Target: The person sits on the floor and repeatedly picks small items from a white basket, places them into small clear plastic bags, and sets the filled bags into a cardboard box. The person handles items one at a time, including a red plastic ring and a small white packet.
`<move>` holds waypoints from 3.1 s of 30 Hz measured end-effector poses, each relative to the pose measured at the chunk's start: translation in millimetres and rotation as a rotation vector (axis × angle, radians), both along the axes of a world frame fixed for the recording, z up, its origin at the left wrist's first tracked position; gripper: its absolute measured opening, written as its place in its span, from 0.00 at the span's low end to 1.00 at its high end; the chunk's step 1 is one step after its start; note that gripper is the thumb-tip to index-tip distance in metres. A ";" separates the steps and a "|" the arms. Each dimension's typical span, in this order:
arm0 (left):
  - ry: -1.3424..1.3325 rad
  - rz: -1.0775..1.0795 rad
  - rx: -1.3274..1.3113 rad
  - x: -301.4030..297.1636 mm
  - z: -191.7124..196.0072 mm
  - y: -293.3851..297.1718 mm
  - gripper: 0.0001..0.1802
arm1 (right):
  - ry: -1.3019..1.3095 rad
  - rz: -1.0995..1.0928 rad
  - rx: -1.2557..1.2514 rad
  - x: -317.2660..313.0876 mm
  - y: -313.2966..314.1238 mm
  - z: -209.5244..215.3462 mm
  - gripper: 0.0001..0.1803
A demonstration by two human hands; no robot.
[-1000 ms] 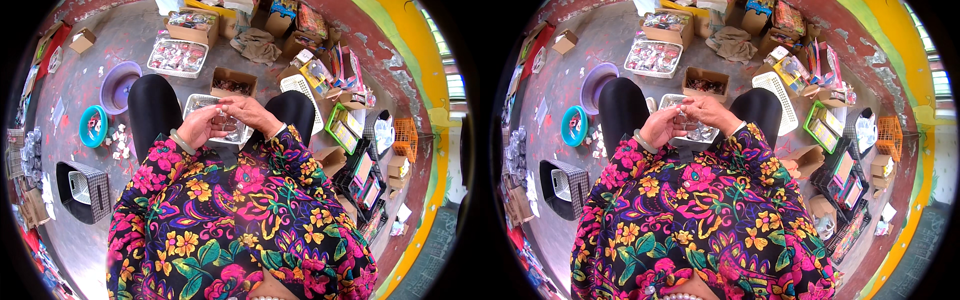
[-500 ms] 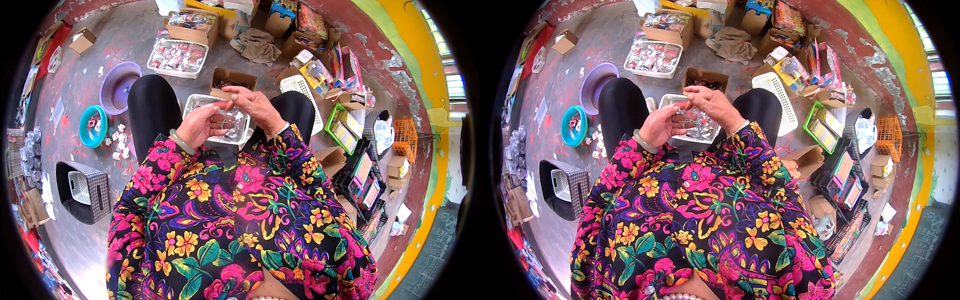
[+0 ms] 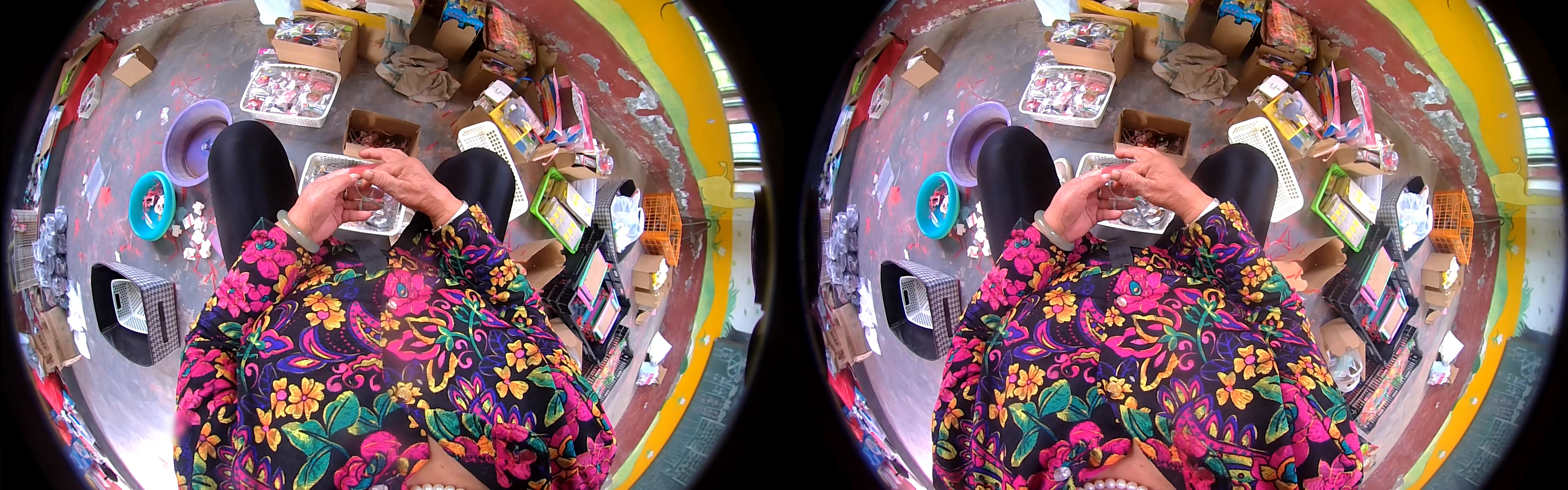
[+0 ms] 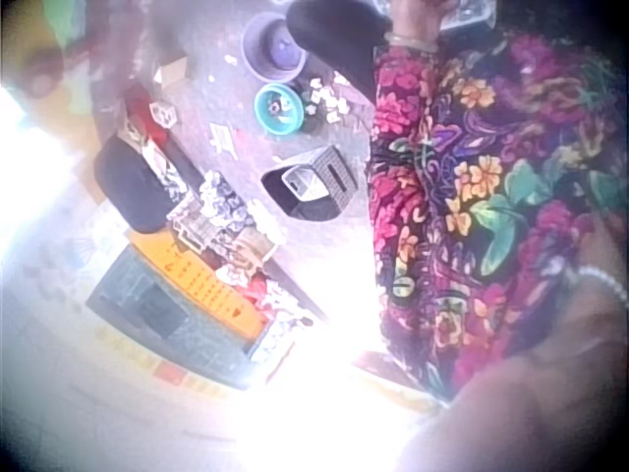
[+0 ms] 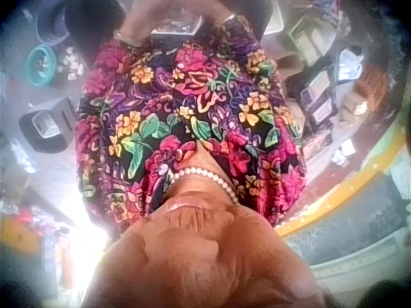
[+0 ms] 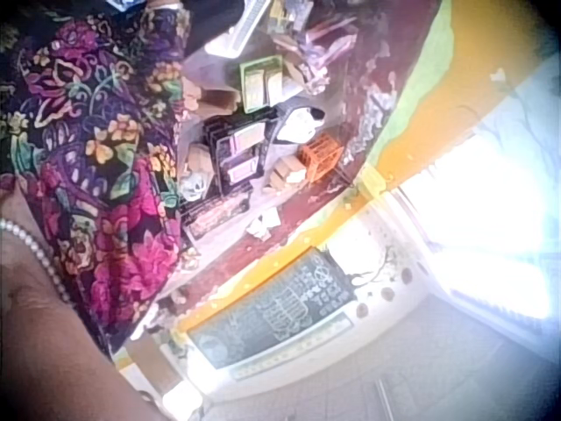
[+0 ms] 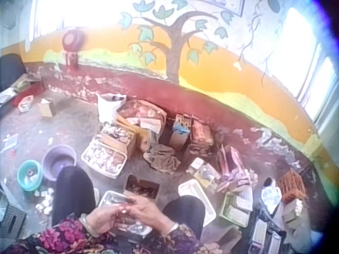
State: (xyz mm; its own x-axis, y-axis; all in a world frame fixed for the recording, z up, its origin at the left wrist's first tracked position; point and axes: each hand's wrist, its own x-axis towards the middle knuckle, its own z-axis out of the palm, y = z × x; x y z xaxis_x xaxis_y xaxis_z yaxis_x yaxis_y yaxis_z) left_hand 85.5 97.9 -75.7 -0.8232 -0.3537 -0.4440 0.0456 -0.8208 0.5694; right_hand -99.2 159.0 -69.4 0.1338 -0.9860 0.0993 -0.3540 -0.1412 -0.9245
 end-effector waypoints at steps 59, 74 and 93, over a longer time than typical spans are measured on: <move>0.054 0.172 0.045 -2.6 -3.9 -5.4 0.19 | -0.423 -0.221 0.554 -8.8 3.5 -2.1 0.12; -0.063 0.013 -0.046 -2.1 -0.2 0.0 0.12 | -0.864 -0.474 0.517 -10.9 0.5 -14.2 0.09; -0.166 0.071 -0.210 -4.1 -11.4 -0.6 0.02 | -0.724 -0.332 0.511 -1.7 -0.2 -1.4 0.08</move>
State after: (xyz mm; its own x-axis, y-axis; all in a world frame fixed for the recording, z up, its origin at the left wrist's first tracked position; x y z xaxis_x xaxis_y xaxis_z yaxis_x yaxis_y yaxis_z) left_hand 81.4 97.3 -87.1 -0.7153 -0.5065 -0.4815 -0.0095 -0.6819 0.7314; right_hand -100.9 158.8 -70.8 -0.0860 -0.9097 -0.4063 0.3809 0.3468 -0.8571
